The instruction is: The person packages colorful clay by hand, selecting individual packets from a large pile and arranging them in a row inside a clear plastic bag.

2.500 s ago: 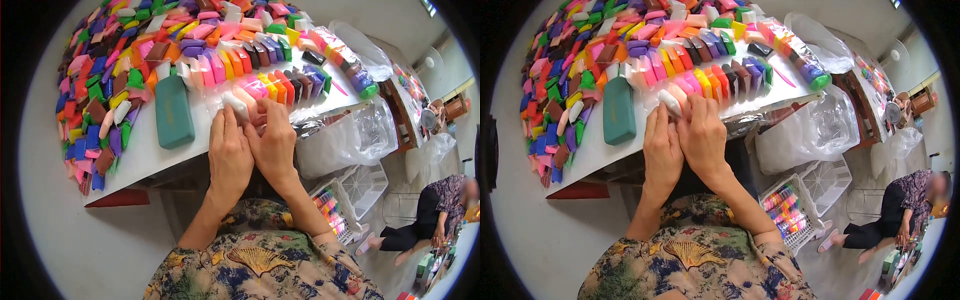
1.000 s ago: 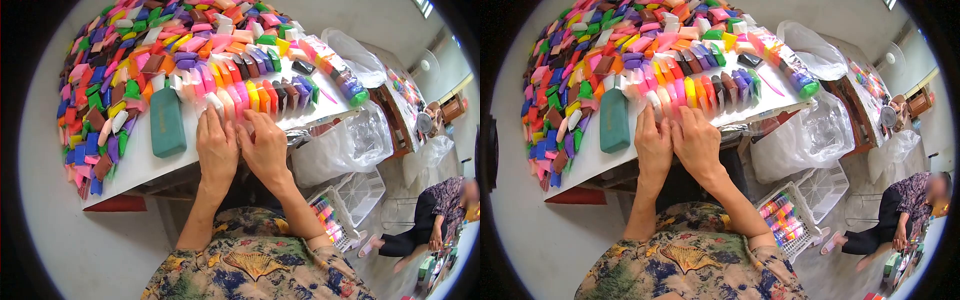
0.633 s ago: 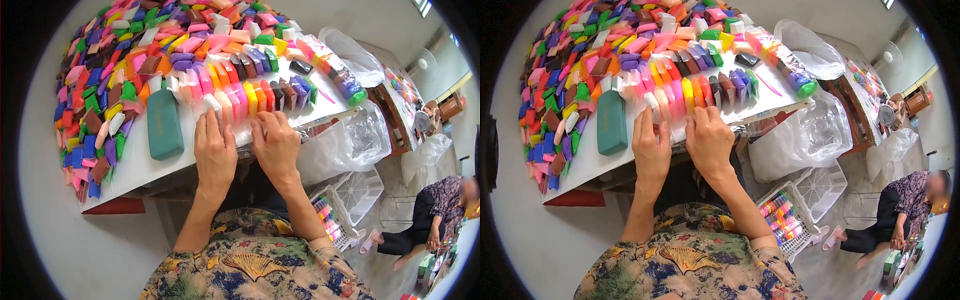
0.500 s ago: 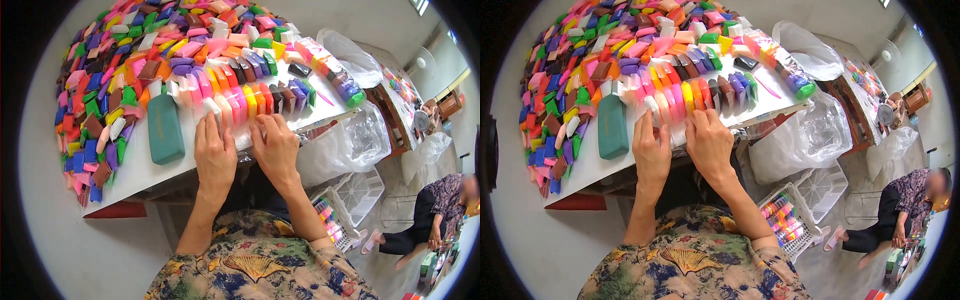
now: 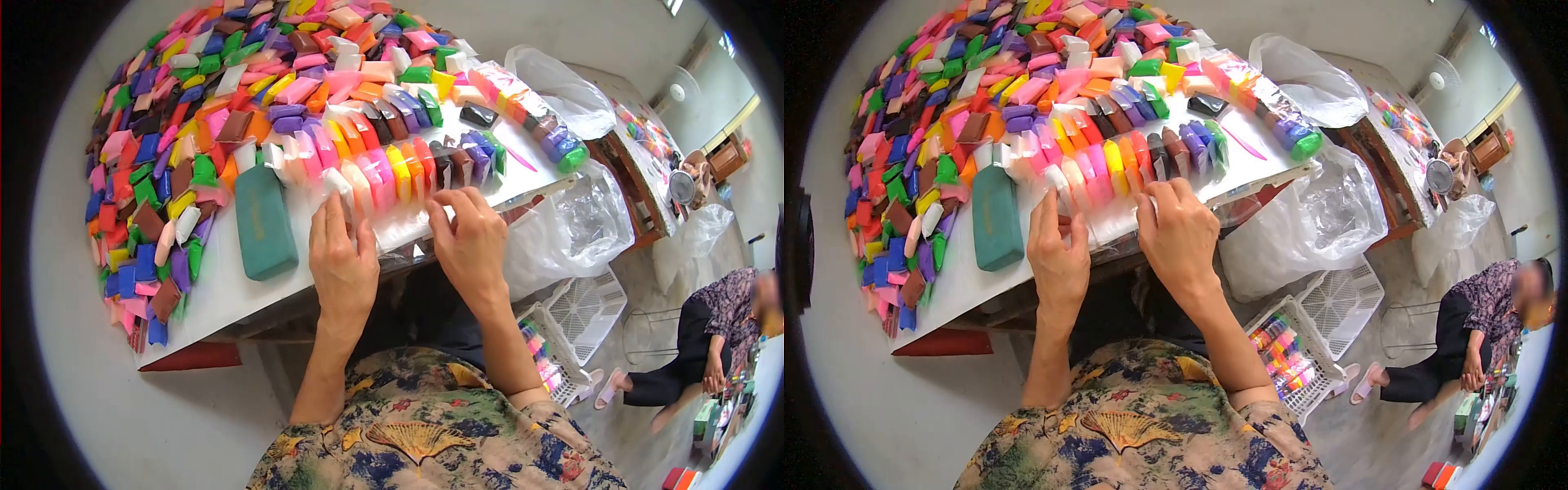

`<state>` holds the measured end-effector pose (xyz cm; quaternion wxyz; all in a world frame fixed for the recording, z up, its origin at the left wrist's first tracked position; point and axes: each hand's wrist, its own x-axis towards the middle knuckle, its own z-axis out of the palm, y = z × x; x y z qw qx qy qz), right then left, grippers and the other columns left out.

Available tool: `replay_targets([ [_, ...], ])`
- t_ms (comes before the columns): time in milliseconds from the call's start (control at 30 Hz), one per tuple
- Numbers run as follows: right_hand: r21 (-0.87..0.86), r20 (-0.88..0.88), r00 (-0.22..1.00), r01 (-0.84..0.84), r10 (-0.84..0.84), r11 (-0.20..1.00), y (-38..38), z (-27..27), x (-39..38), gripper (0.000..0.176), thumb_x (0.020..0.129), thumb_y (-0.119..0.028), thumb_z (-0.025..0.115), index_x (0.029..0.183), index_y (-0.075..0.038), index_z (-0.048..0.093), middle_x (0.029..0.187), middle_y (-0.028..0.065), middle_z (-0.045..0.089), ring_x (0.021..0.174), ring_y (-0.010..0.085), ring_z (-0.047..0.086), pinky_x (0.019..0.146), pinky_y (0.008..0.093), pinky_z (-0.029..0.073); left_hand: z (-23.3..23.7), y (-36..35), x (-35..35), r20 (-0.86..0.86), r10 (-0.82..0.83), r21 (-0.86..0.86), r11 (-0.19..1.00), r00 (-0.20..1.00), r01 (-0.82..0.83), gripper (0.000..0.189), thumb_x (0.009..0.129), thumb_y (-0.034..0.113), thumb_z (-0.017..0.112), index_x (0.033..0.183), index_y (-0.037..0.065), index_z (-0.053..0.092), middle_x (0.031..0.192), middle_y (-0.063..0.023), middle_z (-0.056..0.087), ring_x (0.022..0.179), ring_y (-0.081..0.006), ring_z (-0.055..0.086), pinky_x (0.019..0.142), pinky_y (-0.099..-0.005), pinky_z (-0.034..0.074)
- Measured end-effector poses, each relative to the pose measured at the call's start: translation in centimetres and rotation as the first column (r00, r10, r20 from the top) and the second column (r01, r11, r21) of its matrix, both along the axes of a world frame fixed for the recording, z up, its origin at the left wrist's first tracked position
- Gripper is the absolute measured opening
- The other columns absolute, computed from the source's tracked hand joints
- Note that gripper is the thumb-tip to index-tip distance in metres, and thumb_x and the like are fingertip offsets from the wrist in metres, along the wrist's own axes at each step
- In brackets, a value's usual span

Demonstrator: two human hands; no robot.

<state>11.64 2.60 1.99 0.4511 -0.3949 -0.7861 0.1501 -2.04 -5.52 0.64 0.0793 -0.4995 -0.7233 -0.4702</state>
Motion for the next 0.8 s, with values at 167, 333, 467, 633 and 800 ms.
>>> replay_targets([
  [167,0.072,0.074,0.993,0.091,-0.096,0.993,1.8,-0.2,0.0,0.014,0.090,-0.017,0.064,0.088,-0.004,0.067,0.087,0.0132,0.063,0.071,0.0348,0.065,0.065,0.0439,0.051,-0.2,0.0,0.1,-0.058,0.019,-0.011,1.000,0.998,-0.020,0.052,0.085,0.000,0.064,0.133,-0.011,0.047,0.124,-0.0282,0.055,0.114,-0.0439,0.055,0.096,-0.0462,0.046],
  [333,0.005,0.024,0.996,0.085,-0.085,0.996,1.4,0.1,0.8,0.015,0.090,-0.019,0.064,0.088,-0.004,0.068,0.088,0.0133,0.064,0.072,0.0355,0.065,0.066,0.0447,0.052,0.0,-0.1,-0.1,0.004,-0.007,-0.017,1.000,1.000,0.007,0.053,0.085,0.000,0.064,0.134,-0.011,0.047,0.125,-0.0278,0.054,0.115,-0.0437,0.055,0.097,-0.0463,0.046],
  [467,0.055,0.070,0.981,0.176,-0.179,0.983,2.3,0.2,0.9,0.014,0.089,-0.016,0.066,0.088,-0.003,0.069,0.086,0.0133,0.065,0.069,0.0325,0.064,0.065,0.0418,0.050,-0.2,0.0,0.0,-0.029,0.011,-0.021,1.000,1.000,-0.011,0.053,0.085,0.000,0.064,0.134,-0.011,0.047,0.124,-0.0275,0.055,0.115,-0.0436,0.055,0.097,-0.0462,0.045],
  [633,0.024,0.011,0.990,0.138,-0.139,0.990,2.2,0.0,1.4,0.016,0.090,-0.018,0.065,0.088,-0.002,0.069,0.087,0.0138,0.065,0.069,0.0326,0.064,0.066,0.0421,0.049,-0.3,0.1,-0.5,-0.104,0.031,0.002,1.000,0.994,-0.030,0.047,0.089,0.000,0.061,0.133,-0.009,0.050,0.120,-0.0235,0.058,0.102,-0.0377,0.061,0.086,-0.0423,0.049],
  [800,-0.010,0.099,0.968,0.234,-0.232,0.972,3.1,0.3,2.0,0.019,0.091,-0.021,0.063,0.089,-0.002,0.068,0.090,0.0154,0.064,0.075,0.0374,0.065,0.069,0.0457,0.051,-0.1,-0.1,-0.3,-0.034,0.016,-0.044,0.999,0.999,-0.018,0.050,0.087,0.001,0.062,0.134,-0.010,0.047,0.122,-0.0255,0.056,0.109,-0.0405,0.057,0.094,-0.0443,0.047],
])
